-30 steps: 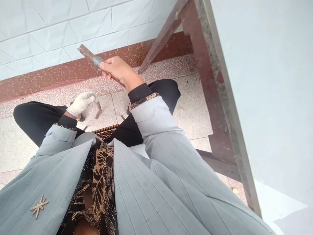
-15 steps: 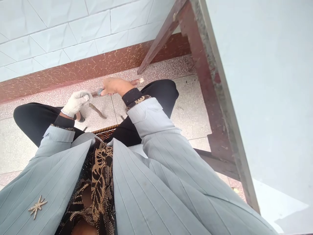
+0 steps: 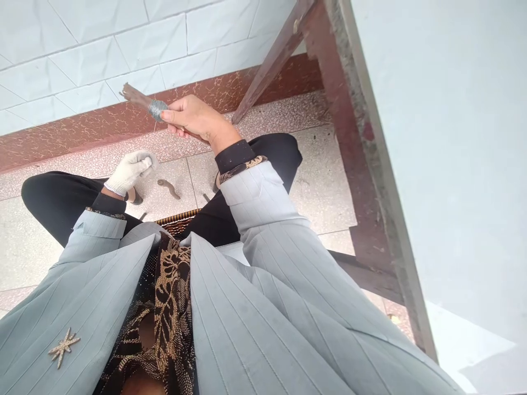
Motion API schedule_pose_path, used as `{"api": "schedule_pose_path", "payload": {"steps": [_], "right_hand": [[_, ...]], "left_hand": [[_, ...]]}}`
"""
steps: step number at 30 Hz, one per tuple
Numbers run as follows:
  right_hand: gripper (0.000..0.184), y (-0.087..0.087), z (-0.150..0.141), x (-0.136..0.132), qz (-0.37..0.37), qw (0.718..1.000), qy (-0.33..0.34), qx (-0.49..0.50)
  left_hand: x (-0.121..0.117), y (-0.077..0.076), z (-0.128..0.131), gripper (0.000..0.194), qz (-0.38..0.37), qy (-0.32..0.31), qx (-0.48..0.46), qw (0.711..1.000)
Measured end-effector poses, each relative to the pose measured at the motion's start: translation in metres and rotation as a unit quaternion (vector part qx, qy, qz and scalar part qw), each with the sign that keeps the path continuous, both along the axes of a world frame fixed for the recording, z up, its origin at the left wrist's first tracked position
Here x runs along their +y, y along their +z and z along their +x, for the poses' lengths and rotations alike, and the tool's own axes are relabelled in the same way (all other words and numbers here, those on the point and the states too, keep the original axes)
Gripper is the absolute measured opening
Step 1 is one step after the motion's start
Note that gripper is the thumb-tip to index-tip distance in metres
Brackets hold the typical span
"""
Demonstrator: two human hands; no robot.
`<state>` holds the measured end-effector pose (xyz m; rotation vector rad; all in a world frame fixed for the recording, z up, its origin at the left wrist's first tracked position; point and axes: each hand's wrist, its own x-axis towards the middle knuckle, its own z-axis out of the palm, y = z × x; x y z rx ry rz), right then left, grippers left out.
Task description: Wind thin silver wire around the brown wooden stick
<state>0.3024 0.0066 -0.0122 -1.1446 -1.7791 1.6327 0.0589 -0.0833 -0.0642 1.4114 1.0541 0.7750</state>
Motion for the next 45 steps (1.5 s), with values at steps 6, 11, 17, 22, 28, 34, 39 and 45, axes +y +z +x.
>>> {"api": "schedule_pose_path", "payload": {"steps": [6, 11, 17, 22, 28, 34, 39, 45], "right_hand": [[0.024, -0.002, -0.016, -0.002, 0.093, 0.943, 0.034, -0.319], [0.031, 0.000, -0.023, -0.008, 0.082, 0.859, 0.220, -0.455], [0.032, 0.006, -0.019, -0.015, -0.050, 0.863, 0.414, -0.287], [0.029, 0.015, 0.001, -0.010, -0.003, 0.973, 0.228, -0.013], [0.039, 0.002, 0.003, 0.000, -0.018, 0.998, -0.053, -0.005], [0.027, -0.002, -0.014, -0.002, 0.045, 0.956, 0.014, -0.290], [0.032, -0.004, -0.025, -0.007, 0.079, 0.859, 0.191, -0.468], [0.032, 0.001, -0.023, -0.013, 0.017, 0.822, 0.343, -0.454]], "left_hand": [[-0.004, 0.006, 0.000, 0.022, 0.004, -0.028, 0.045, 0.999], [-0.005, 0.009, -0.003, 0.022, 0.022, -0.033, 0.092, 0.995], [0.001, 0.000, -0.006, 0.026, 0.044, -0.007, 0.073, 0.996], [0.000, -0.004, -0.002, 0.027, 0.029, 0.033, 0.023, 0.999], [-0.006, 0.002, 0.004, 0.022, -0.001, -0.015, 0.026, 1.000], [-0.008, 0.005, 0.003, 0.025, -0.004, -0.055, 0.052, 0.997], [-0.007, 0.001, 0.001, 0.024, 0.012, -0.048, 0.071, 0.996], [-0.004, 0.003, 0.002, 0.018, 0.019, 0.006, 0.098, 0.995]]}}
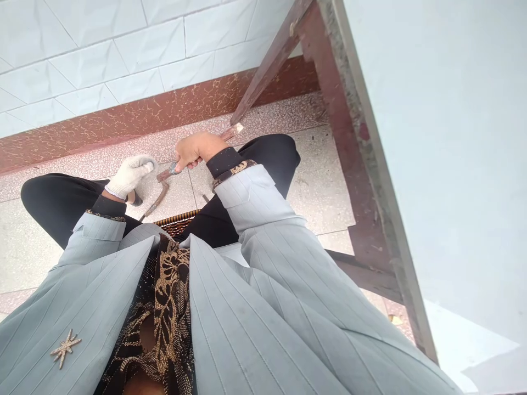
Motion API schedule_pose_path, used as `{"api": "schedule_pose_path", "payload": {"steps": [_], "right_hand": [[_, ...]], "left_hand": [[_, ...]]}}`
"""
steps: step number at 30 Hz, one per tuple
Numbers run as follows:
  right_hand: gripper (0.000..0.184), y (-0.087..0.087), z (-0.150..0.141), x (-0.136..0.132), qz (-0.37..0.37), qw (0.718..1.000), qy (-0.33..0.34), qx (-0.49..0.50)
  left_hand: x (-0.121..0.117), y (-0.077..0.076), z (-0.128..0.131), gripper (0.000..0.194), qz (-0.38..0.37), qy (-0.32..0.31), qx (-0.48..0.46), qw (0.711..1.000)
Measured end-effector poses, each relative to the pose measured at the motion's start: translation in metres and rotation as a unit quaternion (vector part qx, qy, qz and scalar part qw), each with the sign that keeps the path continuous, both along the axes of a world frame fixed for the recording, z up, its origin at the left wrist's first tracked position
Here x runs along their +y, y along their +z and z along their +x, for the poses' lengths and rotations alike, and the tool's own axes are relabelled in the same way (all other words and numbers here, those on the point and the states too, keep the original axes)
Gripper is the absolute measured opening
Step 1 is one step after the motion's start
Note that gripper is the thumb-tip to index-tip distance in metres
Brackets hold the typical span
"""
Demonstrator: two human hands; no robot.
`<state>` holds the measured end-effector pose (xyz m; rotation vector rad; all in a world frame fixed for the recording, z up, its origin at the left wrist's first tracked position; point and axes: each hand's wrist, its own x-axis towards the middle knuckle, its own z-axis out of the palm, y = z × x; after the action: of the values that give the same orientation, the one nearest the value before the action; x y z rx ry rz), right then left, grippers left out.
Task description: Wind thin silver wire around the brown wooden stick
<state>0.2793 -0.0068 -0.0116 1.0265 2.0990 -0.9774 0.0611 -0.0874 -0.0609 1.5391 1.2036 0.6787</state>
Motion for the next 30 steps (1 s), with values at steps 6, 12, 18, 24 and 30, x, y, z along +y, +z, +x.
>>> {"api": "schedule_pose_path", "payload": {"steps": [6, 12, 18, 24, 30], "right_hand": [[0.033, 0.012, 0.002, -0.004, -0.124, 0.986, 0.015, 0.108], [0.028, 0.018, 0.016, 0.000, -0.186, 0.951, -0.042, 0.242], [0.039, 0.004, 0.017, 0.008, -0.028, 0.833, -0.359, 0.419], [0.026, -0.014, -0.001, 0.014, 0.166, 0.942, -0.244, 0.162], [0.030, -0.018, -0.013, 0.006, 0.116, 0.989, -0.088, 0.010]], "left_hand": [[0.001, 0.000, -0.001, 0.014, 0.002, 0.047, 0.000, 0.999], [0.003, -0.016, 0.002, 0.014, -0.065, 0.049, -0.084, 0.993], [0.001, -0.013, 0.006, 0.016, -0.088, 0.029, -0.078, 0.993], [-0.004, -0.006, 0.012, 0.020, -0.070, -0.021, -0.016, 0.997], [-0.001, -0.010, 0.004, 0.020, -0.028, -0.020, -0.021, 0.999]]}}
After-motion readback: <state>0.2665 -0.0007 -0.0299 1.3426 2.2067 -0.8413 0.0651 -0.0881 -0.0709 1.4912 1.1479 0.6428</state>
